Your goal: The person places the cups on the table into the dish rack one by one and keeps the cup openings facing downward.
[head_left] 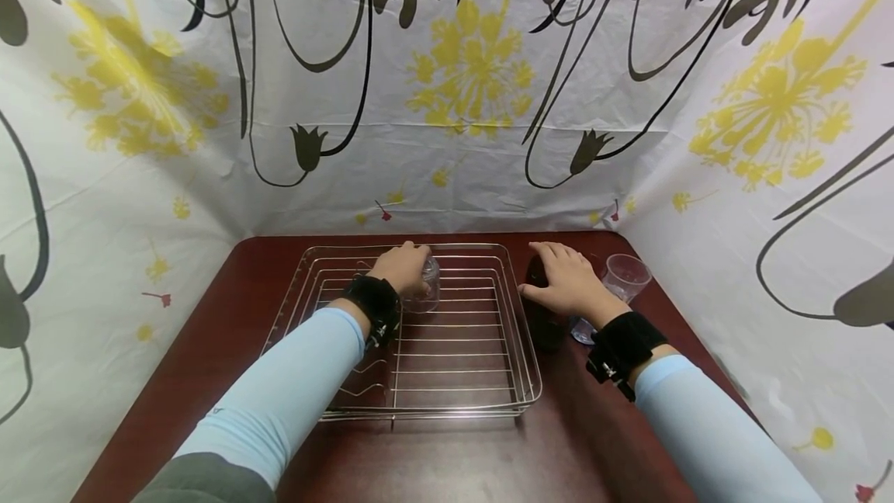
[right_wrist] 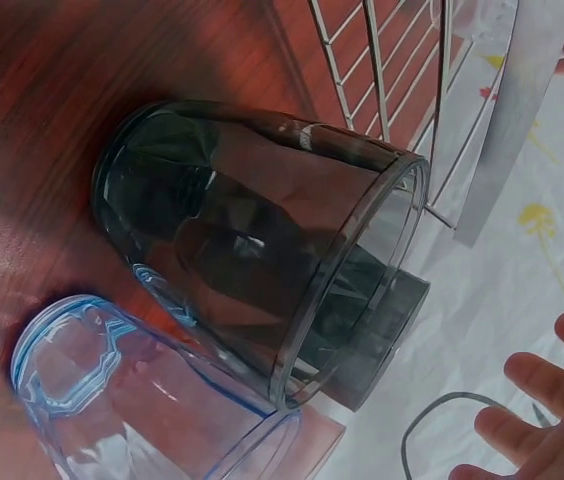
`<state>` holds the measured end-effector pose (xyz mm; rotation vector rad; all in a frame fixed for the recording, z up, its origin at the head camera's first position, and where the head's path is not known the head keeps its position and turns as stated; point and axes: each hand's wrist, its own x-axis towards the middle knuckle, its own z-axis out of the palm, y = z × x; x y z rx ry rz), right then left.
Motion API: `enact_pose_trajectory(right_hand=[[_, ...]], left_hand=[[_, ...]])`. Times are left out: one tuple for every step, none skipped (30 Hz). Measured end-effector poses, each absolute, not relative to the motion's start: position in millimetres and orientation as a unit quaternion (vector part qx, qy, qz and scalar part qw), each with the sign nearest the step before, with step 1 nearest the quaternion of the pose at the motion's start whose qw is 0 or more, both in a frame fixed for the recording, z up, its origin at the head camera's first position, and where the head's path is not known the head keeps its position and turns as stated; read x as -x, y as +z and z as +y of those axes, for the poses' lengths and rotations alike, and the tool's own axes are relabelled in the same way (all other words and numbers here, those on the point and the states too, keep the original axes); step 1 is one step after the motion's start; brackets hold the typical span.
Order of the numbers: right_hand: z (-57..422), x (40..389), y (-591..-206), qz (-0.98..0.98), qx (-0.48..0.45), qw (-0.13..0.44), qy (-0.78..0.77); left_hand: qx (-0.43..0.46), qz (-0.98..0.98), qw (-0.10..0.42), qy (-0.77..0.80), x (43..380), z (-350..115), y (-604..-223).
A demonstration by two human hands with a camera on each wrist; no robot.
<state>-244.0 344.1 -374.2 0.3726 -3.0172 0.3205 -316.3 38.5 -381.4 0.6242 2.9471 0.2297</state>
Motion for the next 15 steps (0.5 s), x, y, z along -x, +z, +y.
enact_pose_trajectory(right_hand=[[344.0, 244.0, -373.7, -0.986, -0.122, 0.043, 0.104], [344.1, 243.9, -373.5, -0.986, -0.123, 0.044, 0.102], [344.2, 243.5, -372.9, -0.986, -0.122, 0.044, 0.103], [344.5, 243.0, -371.9, -0.986, -0.12, 0.043, 0.104], [344.7, 242.1, -371.0, -0.986, -0.118, 0.044, 0.106], [345.7, 241.8, -370.9, -0.987, -0.115, 0.044, 0.106], [347.1, 241.4, -371.1, -0.987, -0.113, 0.044, 0.107], [348.7, 240.6, -371.5, -0.987, -0.112, 0.046, 0.109], [350.7, 239.9, -371.4, -0.986, -0.111, 0.046, 0.112], [353.3, 239.2, -372.0, -0.986, -0.111, 0.047, 0.114], [356.3, 238.5, -372.6, -0.986, -0.111, 0.049, 0.116], [359.9, 238.2, -373.6, -0.986, -0.111, 0.05, 0.117], [363.6, 237.4, -374.2, -0.985, -0.111, 0.051, 0.118], [367.3, 236.5, -374.7, -0.985, -0.111, 0.051, 0.118], [371.2, 236.0, -375.4, -0.986, -0.11, 0.049, 0.116]], left_hand=[[-0.204, 0.974, 0.062, 0.079, 316.4, 38.0, -381.4], [-0.203, 0.974, 0.063, 0.082, 316.7, 37.2, -381.8], [-0.202, 0.974, 0.064, 0.086, 316.7, 36.4, -381.8], [-0.203, 0.973, 0.064, 0.088, 316.5, 35.7, -381.3], [-0.204, 0.973, 0.063, 0.09, 316.5, 35.0, -381.2], [-0.205, 0.972, 0.063, 0.09, 316.1, 34.4, -380.1], [-0.208, 0.972, 0.062, 0.092, 314.5, 33.5, -377.2], [-0.209, 0.972, 0.061, 0.091, 312.9, 32.3, -374.3], [-0.211, 0.971, 0.059, 0.09, 310.9, 30.8, -370.7], [-0.214, 0.971, 0.056, 0.088, 309.2, 29.1, -366.8], [-0.215, 0.971, 0.052, 0.087, 307.6, 26.8, -363.0], [-0.216, 0.971, 0.049, 0.086, 305.5, 24.3, -358.4], [-0.218, 0.971, 0.043, 0.085, 303.7, 21.4, -354.7], [-0.217, 0.972, 0.039, 0.083, 302.3, 18.1, -352.3], [-0.216, 0.972, 0.033, 0.084, 301.1, 14.8, -350.3]])
